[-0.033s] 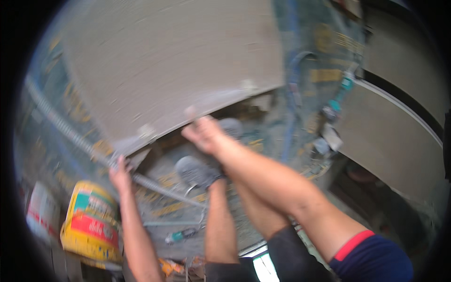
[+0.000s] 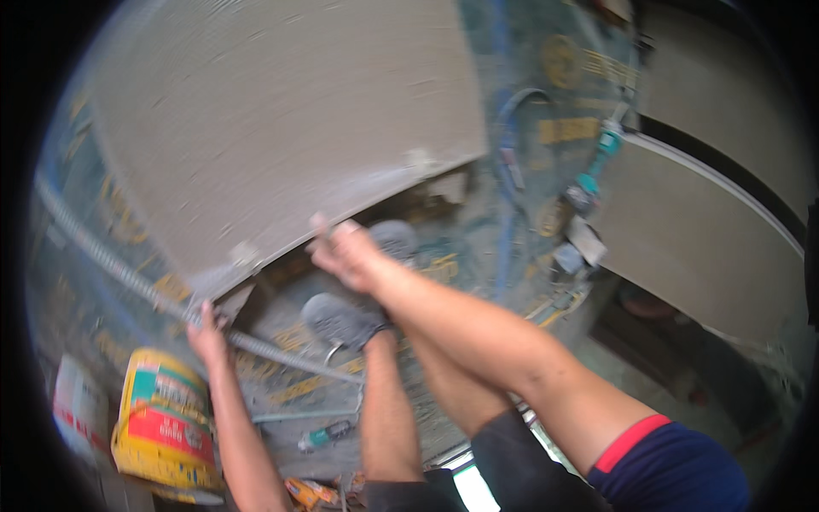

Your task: The person measures a tile with a tape measure, marks a line with a pink pen, and then cuts the tile along the line using a handheld power saw.

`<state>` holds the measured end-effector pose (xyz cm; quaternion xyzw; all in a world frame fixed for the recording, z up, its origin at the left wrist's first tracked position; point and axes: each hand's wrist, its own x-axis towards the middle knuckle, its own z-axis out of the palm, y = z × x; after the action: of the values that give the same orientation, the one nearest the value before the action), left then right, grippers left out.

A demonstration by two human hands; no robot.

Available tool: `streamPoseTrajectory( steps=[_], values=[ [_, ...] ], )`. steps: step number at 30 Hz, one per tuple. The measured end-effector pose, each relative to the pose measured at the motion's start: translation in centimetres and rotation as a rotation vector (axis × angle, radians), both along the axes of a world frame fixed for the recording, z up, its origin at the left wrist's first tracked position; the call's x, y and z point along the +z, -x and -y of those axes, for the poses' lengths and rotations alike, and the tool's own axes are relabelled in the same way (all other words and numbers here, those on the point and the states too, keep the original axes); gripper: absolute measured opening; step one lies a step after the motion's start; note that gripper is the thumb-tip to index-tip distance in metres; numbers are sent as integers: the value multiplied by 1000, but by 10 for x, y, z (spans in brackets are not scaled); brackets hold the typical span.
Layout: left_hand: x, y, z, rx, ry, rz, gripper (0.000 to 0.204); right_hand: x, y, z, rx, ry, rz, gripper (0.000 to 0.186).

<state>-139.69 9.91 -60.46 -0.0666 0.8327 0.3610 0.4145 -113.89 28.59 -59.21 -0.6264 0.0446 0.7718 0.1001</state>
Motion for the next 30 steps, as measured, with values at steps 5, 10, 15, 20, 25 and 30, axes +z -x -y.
streamPoseTrajectory(
  steps=[5, 10, 15, 20, 25, 30],
  values=[
    [15, -24, 32, -10, 74, 116, 15, 32, -100, -1, 481, -154, -81, 23],
    [83, -49, 54, -6, 112, 143, 13, 22, -239, -59, 635, -515, 783, 20],
    [159, -96, 0, -59, 170, 152, 12, -27, -335, -130, 1289, -689, 1263, 38],
    [231, -84, -61, -125, 78, 38, 15, -15, -328, -143, 1533, -755, 1244, 29],
    [338, -56, -135, -198, -126, -93, 15, 57, -319, -91, 1391, -592, 977, 33],
    [454, -44, -207, -369, -247, -299, 13, 172, -299, -7, 1185, -465, 668, 32]
  ],
)
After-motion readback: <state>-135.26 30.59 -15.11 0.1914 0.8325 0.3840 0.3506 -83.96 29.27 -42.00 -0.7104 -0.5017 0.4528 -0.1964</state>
